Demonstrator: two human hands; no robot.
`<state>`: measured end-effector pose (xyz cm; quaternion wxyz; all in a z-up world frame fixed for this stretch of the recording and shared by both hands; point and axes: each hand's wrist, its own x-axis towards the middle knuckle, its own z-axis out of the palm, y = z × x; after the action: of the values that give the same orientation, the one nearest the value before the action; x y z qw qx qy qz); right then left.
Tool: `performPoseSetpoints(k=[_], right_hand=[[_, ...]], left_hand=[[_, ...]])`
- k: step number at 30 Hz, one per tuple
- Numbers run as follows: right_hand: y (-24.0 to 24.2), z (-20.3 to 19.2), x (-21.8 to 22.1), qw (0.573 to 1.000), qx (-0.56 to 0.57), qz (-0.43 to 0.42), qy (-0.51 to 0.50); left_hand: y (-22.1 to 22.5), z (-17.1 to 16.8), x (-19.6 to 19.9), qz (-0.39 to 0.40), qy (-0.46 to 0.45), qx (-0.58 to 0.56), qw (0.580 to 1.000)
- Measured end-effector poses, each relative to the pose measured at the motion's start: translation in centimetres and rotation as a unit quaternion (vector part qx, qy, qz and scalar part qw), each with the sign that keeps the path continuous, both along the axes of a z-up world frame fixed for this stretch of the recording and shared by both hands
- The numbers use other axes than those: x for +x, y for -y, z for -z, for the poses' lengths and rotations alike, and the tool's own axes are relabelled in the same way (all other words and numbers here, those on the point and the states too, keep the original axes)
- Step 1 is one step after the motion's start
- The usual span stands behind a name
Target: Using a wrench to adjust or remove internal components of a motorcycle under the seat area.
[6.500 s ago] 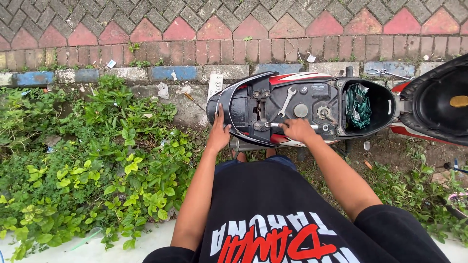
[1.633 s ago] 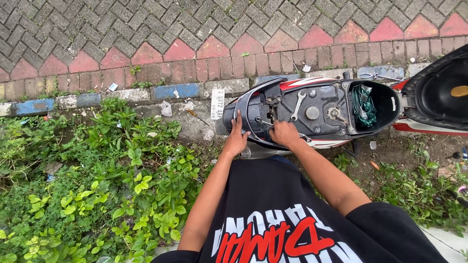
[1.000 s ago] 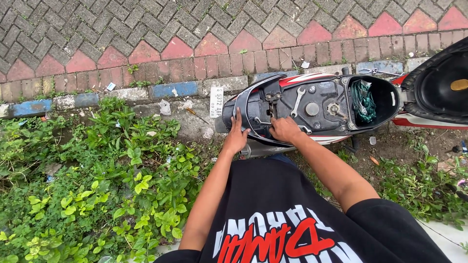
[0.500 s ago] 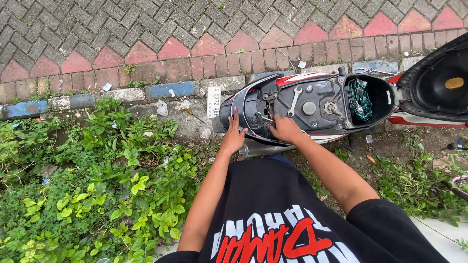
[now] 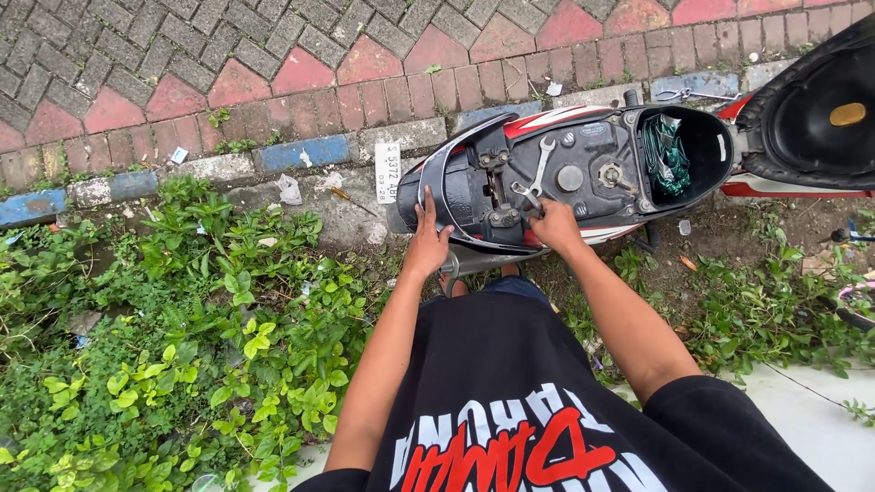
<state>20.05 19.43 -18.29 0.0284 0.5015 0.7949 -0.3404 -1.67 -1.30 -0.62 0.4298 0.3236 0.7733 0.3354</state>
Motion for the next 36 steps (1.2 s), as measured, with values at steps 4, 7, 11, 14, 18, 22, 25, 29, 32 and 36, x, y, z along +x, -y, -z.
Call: performPoseSetpoints(k=[4, 7, 11, 14, 18, 22, 25, 29, 32, 36], right_hand=[[0.4, -0.7, -0.7, 0.998, 0.010, -0.058, -0.014], [0.2, -1.2, -1.5, 0.995, 0.020, -0.094, -0.019], [0.4, -2.2, -2.0, 0.988, 0.051, -0.146, 0.016], [0.4, -0.9, -2.2, 0.978, 0.102, -0.176, 0.041], [1.0, 0.2, -2.0, 0.968, 0.138, -0.197, 0.070], [1.6, 1.5, -1.5, 0.961, 0.175, -0.192, 0.093], [2.2, 1.2, -1.6, 0.953, 0.208, -0.201, 0.085], [2.0, 1.4, -1.4, 0.927, 0.271, -0.255, 0.052], [1.8, 0.2, -1.3, 0.918, 0.267, -0.293, 0.026], [1.1, 0.0, -1.7, 0.894, 0.283, -0.343, 0.056]], left_hand=[[0.2, 0.4, -0.1, -0.003, -0.002, 0.003, 1.000], [0.3, 0.6, -0.1, 0.001, -0.011, 0.008, 1.000], [0.4, 0.8, -0.1, 0.003, -0.015, 0.003, 1.000], [0.5, 0.1, -0.1, 0.004, -0.012, 0.008, 1.000], [0.5, 2.7, -0.3, -0.001, -0.006, 0.012, 1.000], [0.3, 4.1, -0.4, 0.001, -0.008, 0.011, 1.000], [0.4, 3.4, -0.5, 0.004, -0.008, 0.013, 1.000], [0.5, 3.7, -0.5, 0.007, -0.008, 0.025, 1.000], [0.4, 5.0, -0.6, 0.006, -0.010, 0.026, 1.000], [0.5, 5.2, -0.5, 0.000, -0.012, 0.027, 1.000]])
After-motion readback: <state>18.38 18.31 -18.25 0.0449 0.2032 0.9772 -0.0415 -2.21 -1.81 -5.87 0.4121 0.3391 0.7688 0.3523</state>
